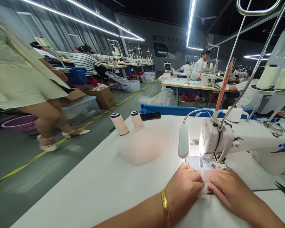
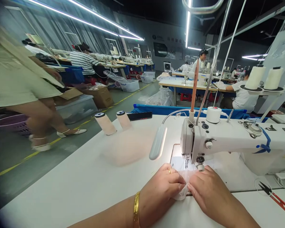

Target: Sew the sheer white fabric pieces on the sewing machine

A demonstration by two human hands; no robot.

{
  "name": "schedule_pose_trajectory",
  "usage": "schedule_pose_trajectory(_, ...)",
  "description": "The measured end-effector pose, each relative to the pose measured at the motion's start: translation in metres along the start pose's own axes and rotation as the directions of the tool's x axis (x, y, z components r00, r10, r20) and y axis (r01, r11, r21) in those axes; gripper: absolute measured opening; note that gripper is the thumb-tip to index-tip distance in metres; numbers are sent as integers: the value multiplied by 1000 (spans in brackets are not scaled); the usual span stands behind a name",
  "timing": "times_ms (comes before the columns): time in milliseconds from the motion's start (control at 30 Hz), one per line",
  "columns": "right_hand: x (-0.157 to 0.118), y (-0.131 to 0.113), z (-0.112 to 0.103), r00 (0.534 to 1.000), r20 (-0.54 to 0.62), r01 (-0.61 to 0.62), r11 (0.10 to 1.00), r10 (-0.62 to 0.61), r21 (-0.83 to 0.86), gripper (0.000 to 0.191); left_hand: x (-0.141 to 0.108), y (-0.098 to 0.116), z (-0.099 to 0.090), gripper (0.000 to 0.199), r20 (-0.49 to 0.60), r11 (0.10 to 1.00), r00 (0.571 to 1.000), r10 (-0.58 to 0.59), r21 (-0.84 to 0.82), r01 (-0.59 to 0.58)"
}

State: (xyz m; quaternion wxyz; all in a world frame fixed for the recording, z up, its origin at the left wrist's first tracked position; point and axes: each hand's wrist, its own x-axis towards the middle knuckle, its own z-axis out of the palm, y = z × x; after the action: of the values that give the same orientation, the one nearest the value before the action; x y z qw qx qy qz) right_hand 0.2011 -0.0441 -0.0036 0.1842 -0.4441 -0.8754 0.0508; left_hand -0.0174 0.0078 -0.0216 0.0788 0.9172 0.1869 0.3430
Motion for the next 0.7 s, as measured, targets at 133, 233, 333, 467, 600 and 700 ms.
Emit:
schedule_pose_trajectory(133, 2, 6, 5, 999, -30, -21, 1000, 21, -22, 28, 4, -6, 3, 20, -5, 1000, 1000, -3, 23, 3)
schedule_pose_trajectory(233, 2, 9, 6, 999, -45, -32, 999, 30, -35, 28, 5, -12, 7, 18, -9, 1000, 1000, -7, 30, 7)
schedule_pose_trajectory(333, 3, 10, 6, 998, -45, -44, 999, 43, -19, 23, 7, -17, 9, 18, 25, 998, 999, -34, 52, 33)
schedule_pose_trajectory(467, 6, 5, 8, 995, -4, -100, 993, 101, 64, 8, 13, -20, 5, 21, 106, 986, 982, -158, -32, 162)
schedule_pose_trajectory(600, 11, 4, 16, 970, -107, -210, 974, 219, 86, 15, 24, -21, -5, 23, 235, 871, 909, -344, -283, 403)
schedule_pose_trajectory(700, 14, 5, 20, 947, -158, -249, 950, 279, 186, 22, 29, -22, -9, 24, 303, 780, 863, -403, -380, 498)
